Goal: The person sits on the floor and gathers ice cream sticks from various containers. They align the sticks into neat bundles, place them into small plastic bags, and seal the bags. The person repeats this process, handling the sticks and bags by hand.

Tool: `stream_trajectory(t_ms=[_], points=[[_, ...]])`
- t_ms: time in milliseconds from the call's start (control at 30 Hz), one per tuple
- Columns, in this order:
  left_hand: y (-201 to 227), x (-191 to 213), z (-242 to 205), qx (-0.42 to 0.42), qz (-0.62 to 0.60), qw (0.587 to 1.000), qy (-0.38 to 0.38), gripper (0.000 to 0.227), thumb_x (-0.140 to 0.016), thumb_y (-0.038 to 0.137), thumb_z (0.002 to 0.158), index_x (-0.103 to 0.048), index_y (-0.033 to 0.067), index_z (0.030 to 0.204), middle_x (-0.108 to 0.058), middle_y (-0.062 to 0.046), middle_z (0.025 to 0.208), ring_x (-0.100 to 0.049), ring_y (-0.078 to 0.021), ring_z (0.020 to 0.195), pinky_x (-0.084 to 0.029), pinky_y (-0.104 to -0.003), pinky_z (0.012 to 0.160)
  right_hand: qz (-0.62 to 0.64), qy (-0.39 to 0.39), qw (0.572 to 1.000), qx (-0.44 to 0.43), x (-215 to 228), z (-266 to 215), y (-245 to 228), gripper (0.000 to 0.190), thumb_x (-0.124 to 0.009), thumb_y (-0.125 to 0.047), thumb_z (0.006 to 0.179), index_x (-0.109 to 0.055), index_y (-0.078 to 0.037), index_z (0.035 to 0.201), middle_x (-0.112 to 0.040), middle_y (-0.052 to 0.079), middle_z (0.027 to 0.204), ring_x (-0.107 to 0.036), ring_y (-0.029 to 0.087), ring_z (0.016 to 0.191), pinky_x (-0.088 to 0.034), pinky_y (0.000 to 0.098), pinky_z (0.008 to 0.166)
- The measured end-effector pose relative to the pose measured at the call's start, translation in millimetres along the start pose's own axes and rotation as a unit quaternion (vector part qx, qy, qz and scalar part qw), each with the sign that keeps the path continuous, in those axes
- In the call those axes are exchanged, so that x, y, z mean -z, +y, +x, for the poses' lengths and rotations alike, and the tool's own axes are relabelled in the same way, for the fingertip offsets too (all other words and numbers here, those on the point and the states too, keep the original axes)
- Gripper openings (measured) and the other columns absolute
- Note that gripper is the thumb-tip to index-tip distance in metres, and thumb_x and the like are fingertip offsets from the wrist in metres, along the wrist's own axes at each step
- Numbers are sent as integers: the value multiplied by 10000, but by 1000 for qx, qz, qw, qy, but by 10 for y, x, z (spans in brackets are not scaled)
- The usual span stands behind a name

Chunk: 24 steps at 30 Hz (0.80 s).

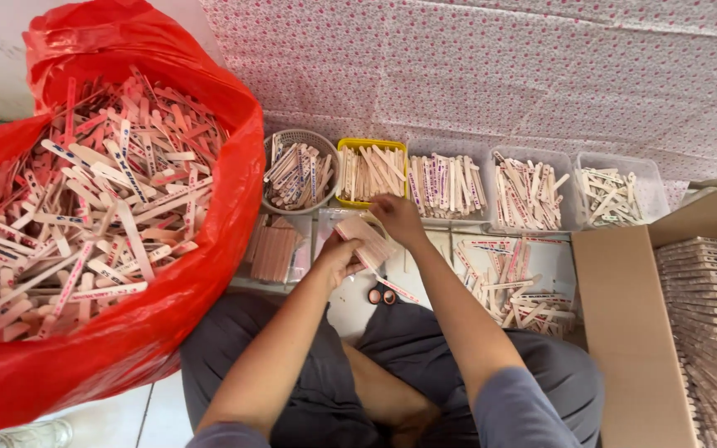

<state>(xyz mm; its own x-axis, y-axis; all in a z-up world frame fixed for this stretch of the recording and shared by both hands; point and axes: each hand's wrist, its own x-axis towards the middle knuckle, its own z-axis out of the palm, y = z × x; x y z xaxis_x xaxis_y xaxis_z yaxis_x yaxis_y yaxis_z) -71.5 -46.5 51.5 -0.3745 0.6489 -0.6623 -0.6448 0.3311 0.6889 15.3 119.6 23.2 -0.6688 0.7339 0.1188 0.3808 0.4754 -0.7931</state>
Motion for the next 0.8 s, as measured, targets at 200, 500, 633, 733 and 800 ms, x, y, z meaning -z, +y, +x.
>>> stream_trajectory(t_ms=[200,500,633,733,800], points=[[-417,339,816,22,-50,997,53,645,-709,143,891,-374,6,1425,-567,-234,1204,-702,-393,946,-636,-549,815,-110,-35,983,-141,-917,1194,611,370,-804,-451,817,-761,-236,1115,-786,-13,988,-734,258,1048,-585,419,954],[-207,224,798,33,-112,991,70,618,-673,89,875,-382,-35,1405,-532,-222,1162,-688,-356,897,-626,-557,832,-21,-33,966,-256,-818,1128,186,392,-830,-246,715,-772,-187,1099,-785,26,971,-769,247,852,-618,367,844],[-184,133,808,34,-111,990,77,625,-666,107,881,-376,-36,1416,-530,-208,1148,-677,-341,890,-623,-559,839,-53,-58,962,-262,-778,1125,269,392,-812,-275,711,-769,-247,1100,-783,-24,958,-755,238,944,-607,390,886],[-141,124,780,36,-116,989,80,611,-660,113,887,-381,-34,1410,-516,-190,1127,-661,-322,885,-622,-549,843,-14,-45,964,-262,-722,1102,247,363,-759,-253,721,-777,-225,1082,-790,-8,928,-771,194,769,-615,350,798],[-123,128,744,39,-122,988,90,609,-659,109,881,-383,-27,1407,-513,-180,1149,-664,-313,901,-626,-517,832,-17,12,972,-236,-790,1134,488,326,-658,-407,846,-777,-193,1061,-763,129,994,-690,391,1059,-548,510,916]])
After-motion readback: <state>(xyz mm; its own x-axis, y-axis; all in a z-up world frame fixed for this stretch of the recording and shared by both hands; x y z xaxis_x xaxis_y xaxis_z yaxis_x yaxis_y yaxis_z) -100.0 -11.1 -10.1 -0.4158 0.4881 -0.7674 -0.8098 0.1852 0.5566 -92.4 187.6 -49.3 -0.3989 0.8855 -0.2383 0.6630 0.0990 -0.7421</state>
